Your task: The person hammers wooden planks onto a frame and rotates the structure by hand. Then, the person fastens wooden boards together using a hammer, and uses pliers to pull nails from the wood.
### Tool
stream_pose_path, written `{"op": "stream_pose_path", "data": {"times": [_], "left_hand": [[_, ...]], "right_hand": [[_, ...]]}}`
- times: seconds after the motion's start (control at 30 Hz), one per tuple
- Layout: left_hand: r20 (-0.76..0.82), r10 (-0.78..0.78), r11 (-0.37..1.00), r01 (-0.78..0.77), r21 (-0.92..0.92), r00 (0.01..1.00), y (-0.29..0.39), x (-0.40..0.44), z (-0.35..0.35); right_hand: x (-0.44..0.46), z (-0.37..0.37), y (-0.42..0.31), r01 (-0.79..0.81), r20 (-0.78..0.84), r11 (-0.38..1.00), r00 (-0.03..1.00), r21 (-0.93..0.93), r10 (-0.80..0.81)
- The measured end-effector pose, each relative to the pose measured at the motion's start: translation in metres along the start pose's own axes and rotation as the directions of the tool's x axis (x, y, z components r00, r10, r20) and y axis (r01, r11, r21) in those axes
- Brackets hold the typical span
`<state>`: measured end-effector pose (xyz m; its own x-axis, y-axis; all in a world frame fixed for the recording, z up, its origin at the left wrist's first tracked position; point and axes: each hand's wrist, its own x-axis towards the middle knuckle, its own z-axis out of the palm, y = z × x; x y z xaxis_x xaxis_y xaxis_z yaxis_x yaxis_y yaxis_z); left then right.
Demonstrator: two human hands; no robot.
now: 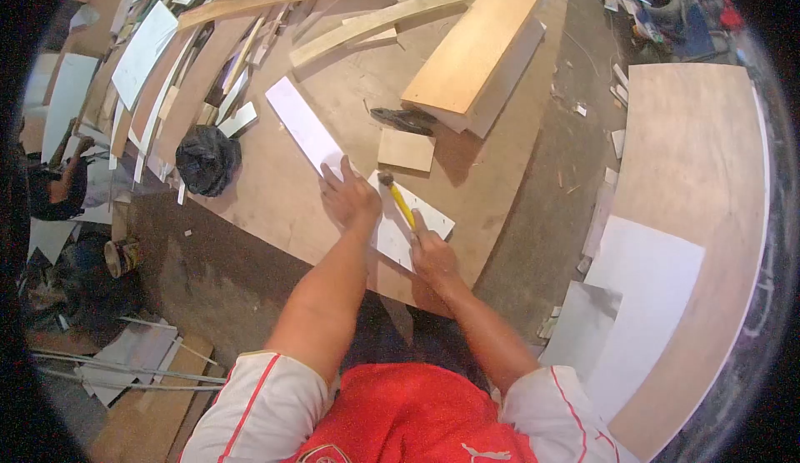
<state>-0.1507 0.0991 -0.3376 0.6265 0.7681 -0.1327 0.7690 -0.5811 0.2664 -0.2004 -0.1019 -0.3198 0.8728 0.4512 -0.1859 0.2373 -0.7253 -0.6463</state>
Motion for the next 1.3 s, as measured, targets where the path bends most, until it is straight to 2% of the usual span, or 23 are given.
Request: {"op": "stream_pose_path", "data": {"times": [0.03,0.1,0.13,0.23,0.33,0.43,0.53,0.57,0.6,0.63,0.67,0.73,0.77,0.83,0.87,0.93,1.0,1.03,1.13,1.23,1.3], "left_hand": [[0.007,0.001,1.000,-0.001,0.018,1.000,-0.002,-0.002,0.001],[-0.085,0.026,0.999,-0.024,0.025,0.996,-0.002,-0.005,0.004],[-0.131,0.040,0.999,-0.037,0.027,0.991,-0.001,-0.007,0.004],[-0.116,0.046,0.999,-0.046,0.006,0.992,-0.007,-0.004,0.012],[-0.236,0.025,0.990,-0.056,-0.128,0.971,-0.011,-0.002,0.027],[-0.372,0.134,0.905,-0.266,-0.332,0.919,-0.012,-0.006,0.019],[-0.448,0.276,0.742,-0.485,-0.463,0.850,-0.021,-0.047,-0.019],[-0.467,0.223,0.744,-0.459,-0.486,0.856,-0.033,-0.067,-0.022],[-0.417,0.116,0.780,-0.343,-0.523,0.901,-0.050,-0.088,-0.014],[-0.217,-0.100,0.735,-0.075,-0.674,0.971,-0.059,-0.109,-0.016],[-0.027,-0.206,0.751,0.140,-0.645,0.978,-0.071,-0.127,-0.013],[0.354,-0.237,0.602,0.423,-0.678,0.905,-0.085,-0.140,-0.011],[0.531,-0.218,0.521,0.558,-0.646,0.819,-0.090,-0.144,-0.010],[0.553,-0.072,0.506,0.508,-0.697,0.830,-0.093,-0.147,-0.016],[0.557,0.001,0.495,0.484,-0.722,0.830,-0.095,-0.145,-0.020],[0.604,-0.004,0.480,0.532,-0.698,0.797,-0.105,-0.139,-0.019],[0.623,0.037,0.459,0.541,-0.705,0.781,-0.121,-0.127,-0.006],[0.639,0.081,0.500,0.523,-0.690,0.765,-0.125,-0.118,-0.007],[0.702,0.187,0.626,0.468,-0.624,0.687,-0.129,-0.076,-0.011],[0.530,0.389,0.679,0.154,-0.718,0.753,-0.131,-0.028,-0.012],[0.560,0.311,0.745,0.169,-0.645,0.768,-0.131,0.001,-0.011]], "right_hand": [[0.000,-0.008,-0.007,-0.049,-0.056,0.999,0.997,-0.019,0.048],[0.001,-0.029,-0.014,-0.155,-0.172,0.986,0.974,-0.056,0.144],[0.009,-0.039,-0.007,-0.253,-0.099,0.967,0.963,-0.016,0.250],[0.036,-0.052,0.025,-0.069,-0.179,0.989,0.983,-0.133,0.045],[0.056,-0.046,0.044,-0.239,0.084,0.965,0.969,0.105,0.230],[0.055,-0.040,0.046,-0.127,0.011,0.990,0.992,0.061,0.127],[0.043,-0.046,0.029,-0.267,0.021,0.954,0.964,0.140,0.266],[0.041,-0.042,0.034,-0.266,0.029,0.942,0.964,0.204,0.266],[0.035,-0.034,0.046,-0.268,0.041,0.925,0.963,0.268,0.267],[0.029,-0.026,0.057,-0.268,0.053,0.905,0.963,0.331,0.266],[0.022,-0.019,0.065,-0.326,0.099,0.844,0.944,0.426,0.315],[0.004,-0.009,0.069,-0.438,0.209,0.682,0.895,0.586,0.395],[-0.008,-0.007,0.067,-0.467,0.208,0.674,0.878,0.573,0.432],[-0.029,-0.006,0.051,-0.517,0.196,0.658,0.843,0.547,0.501],[-0.040,0.001,0.043,-0.524,0.178,0.594,0.821,0.610,0.542],[-0.064,0.021,0.030,-0.516,0.156,0.454,0.767,0.727,0.622],[-0.086,0.049,0.034,-0.487,0.088,0.552,0.798,0.677,0.597],[-0.092,0.056,0.031,-0.472,0.054,0.597,0.811,0.648,0.583],[-0.107,0.063,0.016,-0.424,0.036,0.617,0.841,0.663,0.540],[-0.105,0.049,-0.010,-0.450,0.171,0.360,0.786,0.818,0.594],[-0.099,0.045,-0.015,-0.455,0.128,0.424,0.785,0.783,0.607]]}}
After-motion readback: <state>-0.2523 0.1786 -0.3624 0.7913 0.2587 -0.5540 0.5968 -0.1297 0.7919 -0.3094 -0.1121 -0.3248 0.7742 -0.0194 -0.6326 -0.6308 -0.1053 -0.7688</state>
